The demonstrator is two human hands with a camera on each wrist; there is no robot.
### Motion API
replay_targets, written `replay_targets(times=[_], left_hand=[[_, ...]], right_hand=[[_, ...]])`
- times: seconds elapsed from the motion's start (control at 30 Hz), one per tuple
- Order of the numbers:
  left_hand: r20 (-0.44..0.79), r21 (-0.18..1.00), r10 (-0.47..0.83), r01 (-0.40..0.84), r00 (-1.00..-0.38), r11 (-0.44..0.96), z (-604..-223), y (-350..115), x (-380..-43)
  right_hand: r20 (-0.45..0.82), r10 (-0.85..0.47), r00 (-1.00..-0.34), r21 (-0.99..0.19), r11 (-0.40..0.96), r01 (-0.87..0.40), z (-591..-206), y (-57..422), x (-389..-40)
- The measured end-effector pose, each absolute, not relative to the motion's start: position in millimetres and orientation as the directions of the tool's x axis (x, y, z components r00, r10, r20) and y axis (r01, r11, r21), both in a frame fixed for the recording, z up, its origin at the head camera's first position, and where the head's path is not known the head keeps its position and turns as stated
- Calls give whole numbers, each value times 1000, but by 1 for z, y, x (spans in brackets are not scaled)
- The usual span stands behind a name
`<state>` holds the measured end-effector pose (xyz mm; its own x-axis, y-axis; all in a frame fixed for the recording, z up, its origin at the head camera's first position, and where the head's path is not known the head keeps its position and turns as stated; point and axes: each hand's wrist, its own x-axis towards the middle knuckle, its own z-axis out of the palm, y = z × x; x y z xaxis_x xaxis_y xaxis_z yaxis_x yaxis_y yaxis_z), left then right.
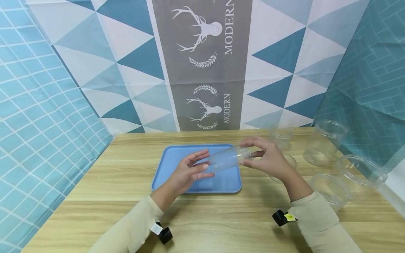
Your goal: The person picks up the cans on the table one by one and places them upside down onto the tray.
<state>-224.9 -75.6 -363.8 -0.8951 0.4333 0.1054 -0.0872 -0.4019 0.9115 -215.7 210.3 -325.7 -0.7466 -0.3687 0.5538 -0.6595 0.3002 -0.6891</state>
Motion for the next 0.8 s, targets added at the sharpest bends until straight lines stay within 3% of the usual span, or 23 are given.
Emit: replay_targets(times=[0.2,0.47,0.8], left_hand=[[96,905,417,-95,-904,-414,-368,-77,-223],[63,891,380,-120,-923,-438,-371,-77,-221],[59,896,354,-107,-933,-430,-374,-86,-224]], right_hand=[[532,-370,-762,-735,245,-632,-333,202,-217],[488,-353,-798,-756,285,-589,-333,192,-218],[495,-379,-782,-743,281,-607,-330,180,-217]])
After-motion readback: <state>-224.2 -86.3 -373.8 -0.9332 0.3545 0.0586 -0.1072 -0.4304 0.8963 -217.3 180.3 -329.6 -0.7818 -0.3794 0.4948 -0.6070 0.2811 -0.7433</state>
